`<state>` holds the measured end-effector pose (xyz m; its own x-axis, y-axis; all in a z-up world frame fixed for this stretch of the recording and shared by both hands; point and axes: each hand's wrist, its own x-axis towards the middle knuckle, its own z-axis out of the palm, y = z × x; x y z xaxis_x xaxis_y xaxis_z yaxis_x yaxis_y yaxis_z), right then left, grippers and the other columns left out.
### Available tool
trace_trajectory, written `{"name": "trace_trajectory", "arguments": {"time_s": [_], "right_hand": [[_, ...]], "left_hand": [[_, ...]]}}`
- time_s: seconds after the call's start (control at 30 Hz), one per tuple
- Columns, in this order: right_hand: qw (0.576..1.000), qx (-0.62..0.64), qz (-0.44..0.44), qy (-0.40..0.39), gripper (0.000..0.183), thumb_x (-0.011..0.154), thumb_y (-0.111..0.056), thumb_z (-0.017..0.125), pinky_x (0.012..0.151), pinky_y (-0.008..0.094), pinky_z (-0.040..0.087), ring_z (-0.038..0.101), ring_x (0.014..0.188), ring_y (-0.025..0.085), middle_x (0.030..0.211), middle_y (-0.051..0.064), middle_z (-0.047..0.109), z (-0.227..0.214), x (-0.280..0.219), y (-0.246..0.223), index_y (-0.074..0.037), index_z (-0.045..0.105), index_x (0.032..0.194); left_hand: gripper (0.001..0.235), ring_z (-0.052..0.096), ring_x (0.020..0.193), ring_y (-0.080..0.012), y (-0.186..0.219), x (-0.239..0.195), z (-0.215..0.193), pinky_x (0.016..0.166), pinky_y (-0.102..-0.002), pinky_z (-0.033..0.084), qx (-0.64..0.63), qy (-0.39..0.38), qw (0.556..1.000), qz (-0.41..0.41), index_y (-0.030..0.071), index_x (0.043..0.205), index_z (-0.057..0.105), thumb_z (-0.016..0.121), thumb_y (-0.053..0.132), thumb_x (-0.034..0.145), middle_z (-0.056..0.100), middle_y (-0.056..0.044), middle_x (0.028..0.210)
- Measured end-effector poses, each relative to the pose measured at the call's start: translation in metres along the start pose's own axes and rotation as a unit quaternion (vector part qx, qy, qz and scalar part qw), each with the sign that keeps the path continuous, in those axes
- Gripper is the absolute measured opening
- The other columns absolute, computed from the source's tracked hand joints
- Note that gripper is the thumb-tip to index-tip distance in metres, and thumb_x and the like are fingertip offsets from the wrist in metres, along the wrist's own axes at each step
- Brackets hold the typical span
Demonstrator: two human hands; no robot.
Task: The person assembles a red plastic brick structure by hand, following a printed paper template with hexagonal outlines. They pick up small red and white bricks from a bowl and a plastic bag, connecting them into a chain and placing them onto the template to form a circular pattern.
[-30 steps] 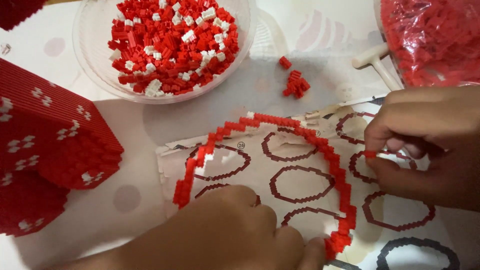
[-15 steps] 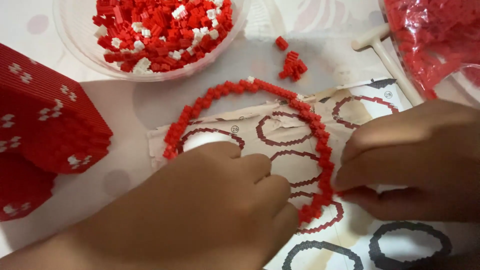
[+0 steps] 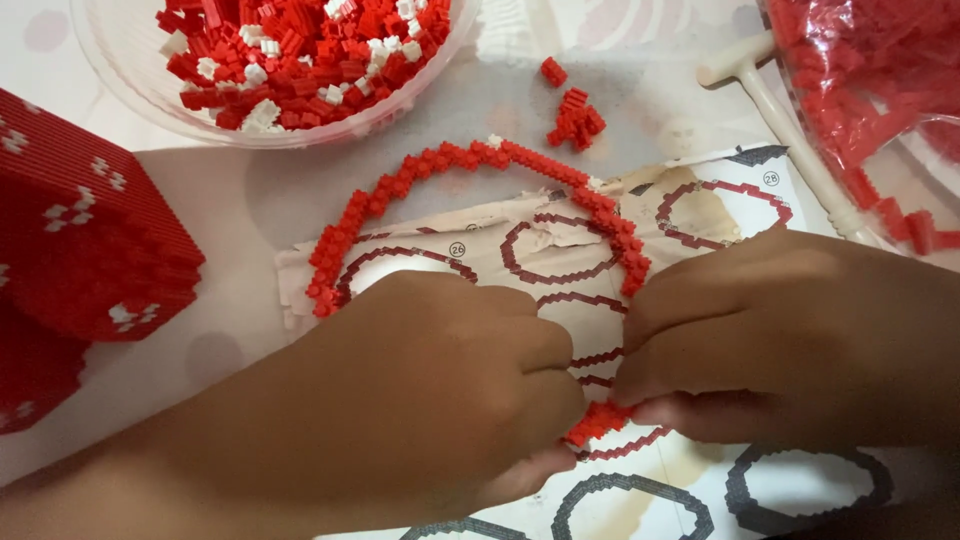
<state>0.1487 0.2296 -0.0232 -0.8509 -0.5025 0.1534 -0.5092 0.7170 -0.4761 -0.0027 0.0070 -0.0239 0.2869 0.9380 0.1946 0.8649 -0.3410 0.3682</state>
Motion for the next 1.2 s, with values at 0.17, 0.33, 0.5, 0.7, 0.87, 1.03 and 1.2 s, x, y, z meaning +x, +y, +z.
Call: {"name": "trace_trajectory", "arguments": {"time_s": [0.17,0.33,0.5,0.7,0.87,1.03,1.2], "right_hand": [[1.000,0.007,0.022,-0.006,0.013,0.094,-0.029,0.067,0.064,0.032,0.059,0.070,0.072,0.014,0.101,-0.006,0.071,0.001,-0.007,0.002,-0.025,0.078,0.100],[0.999,0.019,0.025,-0.009,0.010,0.094,-0.027,0.068,0.060,0.031,0.057,0.067,0.065,0.013,0.097,-0.009,0.070,-0.001,-0.006,0.001,-0.025,0.076,0.099],[0.999,0.016,0.019,-0.026,0.011,0.093,-0.026,0.070,0.055,0.032,0.054,0.063,0.061,0.015,0.097,-0.008,0.068,-0.001,-0.007,0.004,-0.025,0.077,0.101],[0.999,0.029,0.022,-0.039,0.011,0.095,-0.025,0.068,0.050,0.034,0.052,0.061,0.059,0.018,0.095,-0.006,0.067,-0.004,-0.004,0.002,-0.023,0.077,0.101],[0.999,0.033,0.016,-0.025,0.011,0.093,-0.020,0.069,0.047,0.034,0.047,0.053,0.053,0.019,0.090,-0.005,0.065,-0.004,-0.001,-0.001,-0.022,0.077,0.101],[0.999,0.036,0.004,-0.021,0.011,0.094,-0.015,0.067,0.046,0.034,0.045,0.050,0.050,0.021,0.086,-0.001,0.062,-0.004,0.003,-0.003,-0.016,0.076,0.101],[0.998,0.030,-0.033,-0.036,0.014,0.099,-0.013,0.061,0.046,0.035,0.043,0.054,0.056,0.020,0.078,0.004,0.056,-0.006,0.004,-0.004,-0.008,0.072,0.105]], "left_hand": [[0.027,0.060,0.070,-0.0279,-0.002,0.000,-0.001,0.049,-0.048,0.041,-0.036,-0.026,0.999,-0.023,0.015,0.080,0.070,0.076,0.038,0.093,0.063,0.000,0.074],[0.024,0.060,0.067,-0.0275,-0.003,0.002,-0.004,0.045,-0.048,0.039,-0.047,-0.047,0.997,-0.045,0.019,0.084,0.073,0.077,0.041,0.093,0.062,0.002,0.071],[0.023,0.060,0.068,-0.0284,-0.004,0.003,-0.006,0.045,-0.048,0.039,-0.064,-0.059,0.995,-0.044,0.020,0.086,0.074,0.073,0.040,0.096,0.063,0.002,0.071],[0.027,0.061,0.070,-0.0285,-0.005,0.002,-0.006,0.048,-0.048,0.042,-0.043,-0.071,0.996,-0.037,0.018,0.088,0.074,0.072,0.044,0.097,0.063,0.001,0.074],[0.039,0.059,0.064,-0.0279,-0.005,0.000,-0.005,0.042,-0.048,0.040,-0.034,-0.064,0.997,-0.034,0.018,0.088,0.068,0.078,0.056,0.089,0.059,0.000,0.071],[0.029,0.056,0.063,-0.0253,-0.006,0.000,-0.003,0.039,-0.047,0.037,-0.028,-0.062,0.997,-0.022,0.020,0.083,0.067,0.083,0.043,0.091,0.055,0.003,0.071],[0.026,0.058,0.064,-0.0267,-0.005,0.001,-0.002,0.047,-0.048,0.041,-0.018,-0.064,0.998,-0.018,0.022,0.083,0.069,0.079,0.043,0.094,0.055,0.003,0.072]]}}
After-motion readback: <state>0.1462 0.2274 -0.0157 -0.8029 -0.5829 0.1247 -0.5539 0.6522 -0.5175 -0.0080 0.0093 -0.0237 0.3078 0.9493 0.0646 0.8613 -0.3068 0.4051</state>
